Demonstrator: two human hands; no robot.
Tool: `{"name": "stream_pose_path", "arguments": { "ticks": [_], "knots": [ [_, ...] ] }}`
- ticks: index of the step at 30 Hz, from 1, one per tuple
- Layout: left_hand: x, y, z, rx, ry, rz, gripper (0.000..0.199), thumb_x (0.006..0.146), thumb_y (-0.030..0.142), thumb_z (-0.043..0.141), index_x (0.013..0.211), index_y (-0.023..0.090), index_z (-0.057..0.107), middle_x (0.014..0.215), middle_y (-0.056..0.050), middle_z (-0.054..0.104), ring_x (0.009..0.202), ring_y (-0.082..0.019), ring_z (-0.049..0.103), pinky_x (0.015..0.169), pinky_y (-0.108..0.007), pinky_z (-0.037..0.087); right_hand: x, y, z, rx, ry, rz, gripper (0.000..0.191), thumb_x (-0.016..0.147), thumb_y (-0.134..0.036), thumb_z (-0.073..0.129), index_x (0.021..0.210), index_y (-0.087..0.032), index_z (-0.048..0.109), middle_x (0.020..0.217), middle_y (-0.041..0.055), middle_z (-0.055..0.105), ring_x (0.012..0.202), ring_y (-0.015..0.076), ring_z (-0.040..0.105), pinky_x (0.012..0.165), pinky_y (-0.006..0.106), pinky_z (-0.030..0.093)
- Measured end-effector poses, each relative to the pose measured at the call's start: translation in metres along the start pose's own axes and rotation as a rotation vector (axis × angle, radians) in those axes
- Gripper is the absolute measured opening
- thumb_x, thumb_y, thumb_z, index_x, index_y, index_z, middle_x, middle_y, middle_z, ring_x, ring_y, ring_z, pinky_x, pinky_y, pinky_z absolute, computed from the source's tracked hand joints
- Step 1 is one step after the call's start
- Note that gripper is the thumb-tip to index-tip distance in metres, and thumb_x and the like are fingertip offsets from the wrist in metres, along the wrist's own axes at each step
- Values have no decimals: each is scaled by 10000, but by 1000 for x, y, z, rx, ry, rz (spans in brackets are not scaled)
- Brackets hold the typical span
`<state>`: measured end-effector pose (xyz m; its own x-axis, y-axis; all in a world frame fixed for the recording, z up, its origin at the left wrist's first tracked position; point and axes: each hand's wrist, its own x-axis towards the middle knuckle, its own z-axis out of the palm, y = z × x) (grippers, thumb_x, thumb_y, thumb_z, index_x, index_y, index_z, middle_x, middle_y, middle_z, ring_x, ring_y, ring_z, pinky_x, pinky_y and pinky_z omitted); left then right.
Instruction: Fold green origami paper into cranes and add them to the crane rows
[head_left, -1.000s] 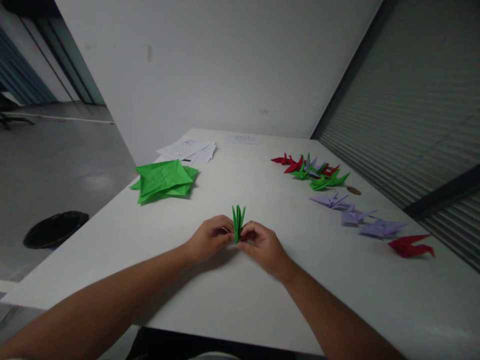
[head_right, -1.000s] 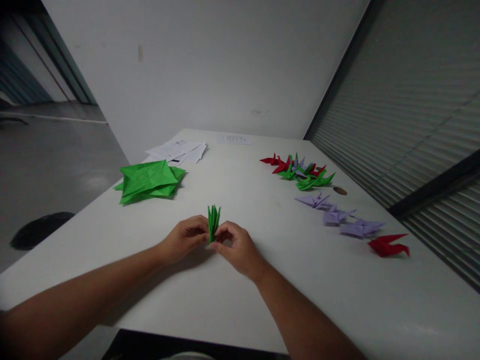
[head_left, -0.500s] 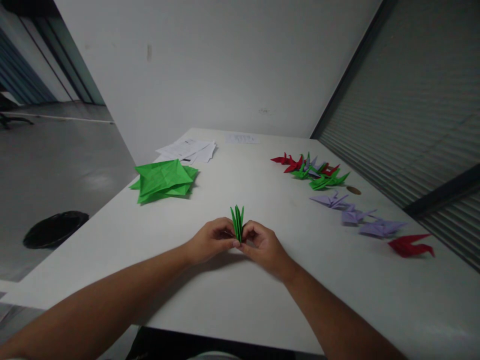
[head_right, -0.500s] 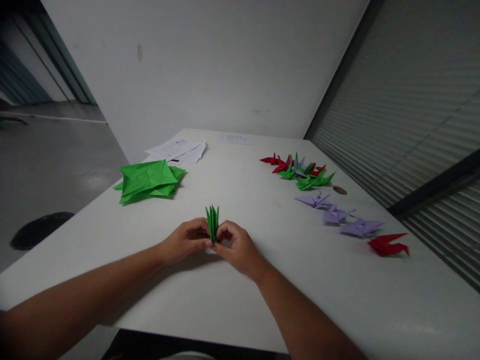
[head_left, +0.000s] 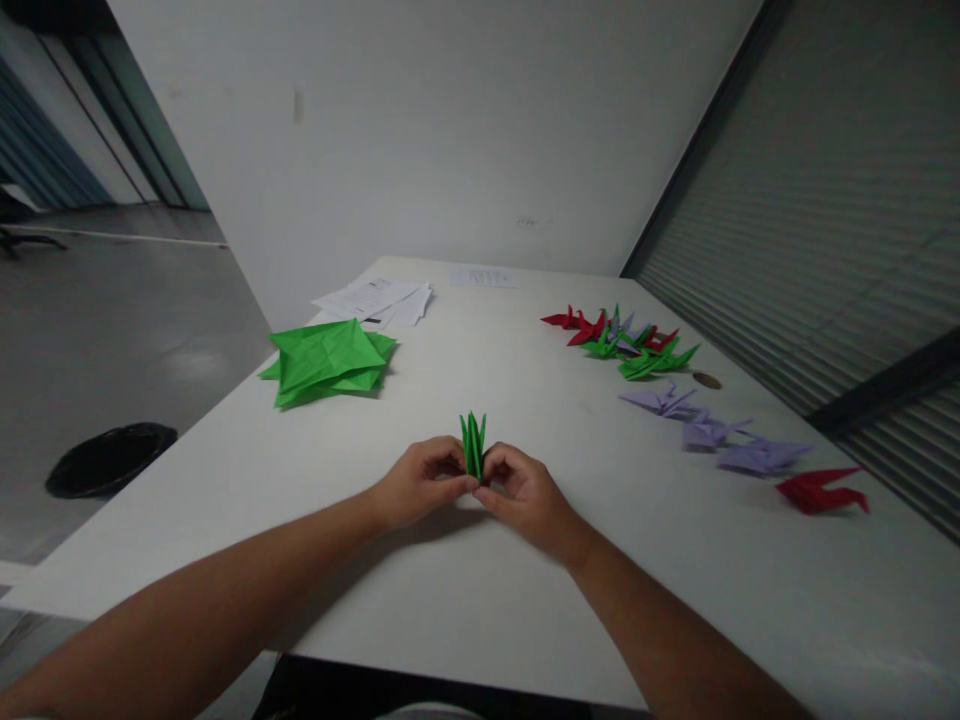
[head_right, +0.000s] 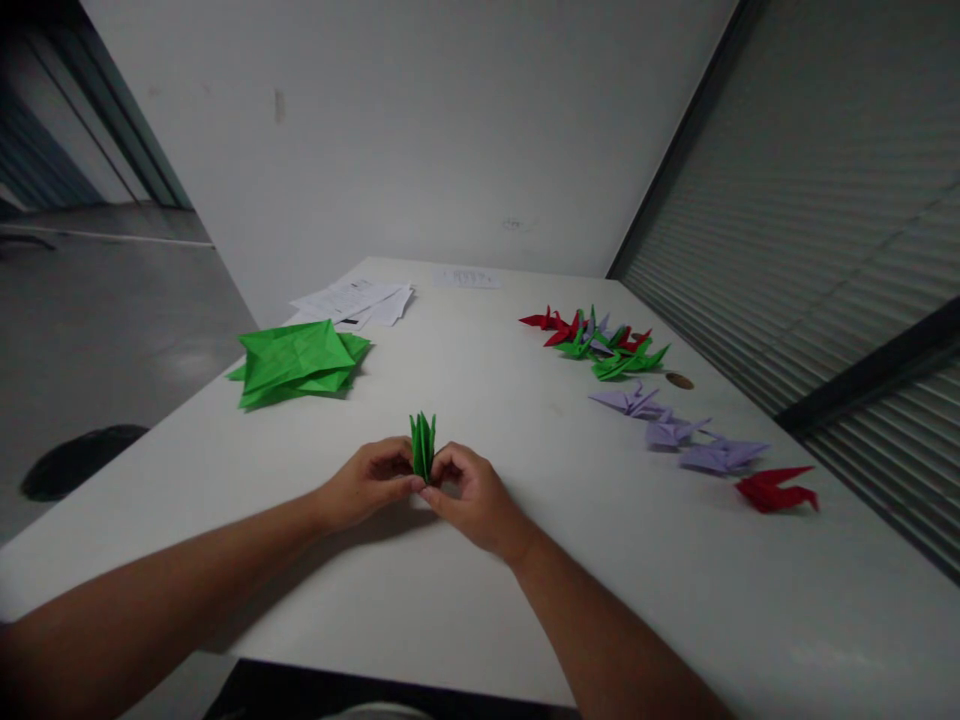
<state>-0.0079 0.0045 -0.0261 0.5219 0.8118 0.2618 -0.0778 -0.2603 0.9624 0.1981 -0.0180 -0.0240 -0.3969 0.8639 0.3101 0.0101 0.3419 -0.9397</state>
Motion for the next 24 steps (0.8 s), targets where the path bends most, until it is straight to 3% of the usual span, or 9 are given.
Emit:
{"name": "stream_pose_path", "arguments": {
  "ticks": [3, 11, 17, 24],
  "knots": [
    [1, 0, -2, 46, 7, 58, 245, 893, 386, 736, 919, 144, 703, 935, -81, 676, 895, -201, 634, 832, -350, 505, 0, -1, -1, -52, 27, -28, 165, 875, -290, 732, 879, -231, 578, 877, 14, 586, 833, 184, 584, 787, 328, 514],
    [2, 3, -6, 231, 24, 128, 182, 914, 331, 681, 946, 163, 743, 956, -95, 714, 915, -217, 644, 854, -363, 498, 0, 3, -4, -109, 3, -92, 132, 862, -232, 718, 958, -237, 628, 1188, 85, 600, 1132, 232, 600, 949, 383, 554],
    [1, 6, -5, 365, 51, 111, 138, 899, 258, 651, 937, 166, 745, 893, -78, 708, 849, -203, 632, 794, -343, 498, 1, 3, -4, -152, 4, -104, 128, 847, -213, 740, 940, -228, 654, 1166, 95, 643, 1109, 243, 630, 945, 399, 562],
    [1, 4, -5, 309, 70, 95, 142, 885, 289, 661, 916, 172, 735, 887, -76, 694, 874, -213, 633, 798, -333, 506, 3, 1, -5, -214, 29, -109, 124, 862, -209, 719, 983, -236, 714, 1136, 94, 676, 1109, 250, 649, 961, 411, 560]
  ]
}}
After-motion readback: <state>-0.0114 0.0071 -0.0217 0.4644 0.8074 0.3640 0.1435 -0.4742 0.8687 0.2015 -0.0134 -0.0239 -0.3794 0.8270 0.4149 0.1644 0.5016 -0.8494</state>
